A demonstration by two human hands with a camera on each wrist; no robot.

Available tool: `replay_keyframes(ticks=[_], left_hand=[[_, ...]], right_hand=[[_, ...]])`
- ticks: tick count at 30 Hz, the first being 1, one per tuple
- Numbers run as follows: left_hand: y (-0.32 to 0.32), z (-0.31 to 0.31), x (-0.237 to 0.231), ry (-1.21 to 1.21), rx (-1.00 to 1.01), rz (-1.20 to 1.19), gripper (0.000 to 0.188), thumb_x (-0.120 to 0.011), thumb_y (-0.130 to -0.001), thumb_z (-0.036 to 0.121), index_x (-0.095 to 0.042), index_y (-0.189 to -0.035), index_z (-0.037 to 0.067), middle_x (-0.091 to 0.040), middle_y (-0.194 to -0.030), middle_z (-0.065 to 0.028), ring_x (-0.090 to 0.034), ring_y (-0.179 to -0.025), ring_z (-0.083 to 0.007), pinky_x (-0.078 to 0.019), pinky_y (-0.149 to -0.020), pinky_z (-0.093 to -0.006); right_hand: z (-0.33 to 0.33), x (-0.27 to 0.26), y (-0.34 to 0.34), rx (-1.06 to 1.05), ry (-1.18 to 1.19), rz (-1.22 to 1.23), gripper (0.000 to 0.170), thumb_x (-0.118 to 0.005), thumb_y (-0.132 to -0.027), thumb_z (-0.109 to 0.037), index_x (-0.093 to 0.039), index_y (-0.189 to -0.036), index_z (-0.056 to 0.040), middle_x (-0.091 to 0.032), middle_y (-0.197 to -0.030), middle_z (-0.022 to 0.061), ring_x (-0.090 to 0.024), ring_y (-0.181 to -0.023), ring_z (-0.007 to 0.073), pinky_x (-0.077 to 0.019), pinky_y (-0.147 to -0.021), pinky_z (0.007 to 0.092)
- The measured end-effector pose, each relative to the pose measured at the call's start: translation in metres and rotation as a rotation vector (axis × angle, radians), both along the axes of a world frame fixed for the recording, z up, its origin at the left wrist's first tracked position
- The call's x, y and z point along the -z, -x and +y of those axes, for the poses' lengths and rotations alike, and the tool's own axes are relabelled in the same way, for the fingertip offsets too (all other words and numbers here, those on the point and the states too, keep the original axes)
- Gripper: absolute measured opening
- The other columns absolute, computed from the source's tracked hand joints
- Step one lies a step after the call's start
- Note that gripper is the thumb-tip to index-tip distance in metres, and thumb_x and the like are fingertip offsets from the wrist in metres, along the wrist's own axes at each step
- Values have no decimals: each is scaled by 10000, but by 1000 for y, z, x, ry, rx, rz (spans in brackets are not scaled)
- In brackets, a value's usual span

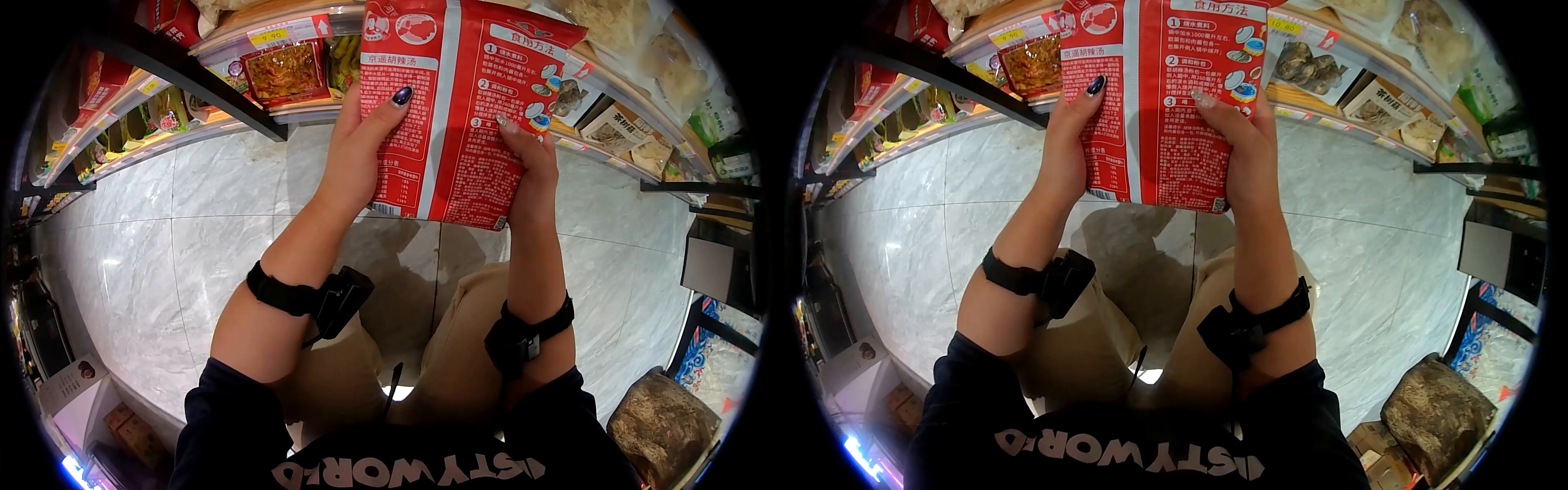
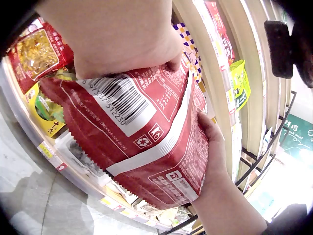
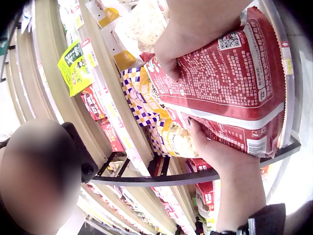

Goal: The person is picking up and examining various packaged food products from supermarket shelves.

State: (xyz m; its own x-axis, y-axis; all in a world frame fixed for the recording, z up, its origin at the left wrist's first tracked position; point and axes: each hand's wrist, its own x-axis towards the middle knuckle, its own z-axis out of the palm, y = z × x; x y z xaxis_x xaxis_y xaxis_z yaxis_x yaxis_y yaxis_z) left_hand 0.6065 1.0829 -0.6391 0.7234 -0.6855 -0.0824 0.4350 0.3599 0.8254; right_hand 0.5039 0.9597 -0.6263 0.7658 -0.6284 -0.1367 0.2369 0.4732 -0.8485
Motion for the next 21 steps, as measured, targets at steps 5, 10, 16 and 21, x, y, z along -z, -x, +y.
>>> replay_keyframes(ticks=[5, 10, 16, 21], left_hand=[[1, 0, 0, -4, -4, 2, 349, -512, -822, 155, -397, -1128, 32, -549, -989, -77, -564, -837, -124, -465, -722, -252], [0, 1, 0, -7, -3, -11, 352, -514, -822, 155, -397, -1129, 32, -549, -991, -76, -560, -841, -122, -458, -728, -248], [0, 0, 1, 1, -9, -15, 343, -515, -822, 154, -401, -1121, 29, -548, -989, -74, -559, -836, -118, -456, -729, -247], [0, 1, 1, 4, 4, -4, 339, -515, -822, 157, -402, -1116, 28, -549, -987, -75, -562, -832, -120, -461, -720, -248]], right_hand=[[0, -1, 0, -3, 17, -2, 283, -571, -721, -78, -506, -990, -15, -591, -858, 73, -583, -706, 125, -479, -605, 227], [1, -1, 0, -5, 24, -5, 278, -567, -723, -80, -506, -987, -15, -592, -854, 75, -583, -701, 125, -479, -599, 227], [1, 0, 0, -1, 17, -4, 282, -577, -717, -90, -509, -981, -17, -592, -851, 73, -584, -700, 128, -480, -601, 232], [0, 0, 0, -7, 25, 12, 284, -580, -714, -93, -511, -979, -18, -593, -851, 74, -585, -702, 131, -480, -604, 237]])
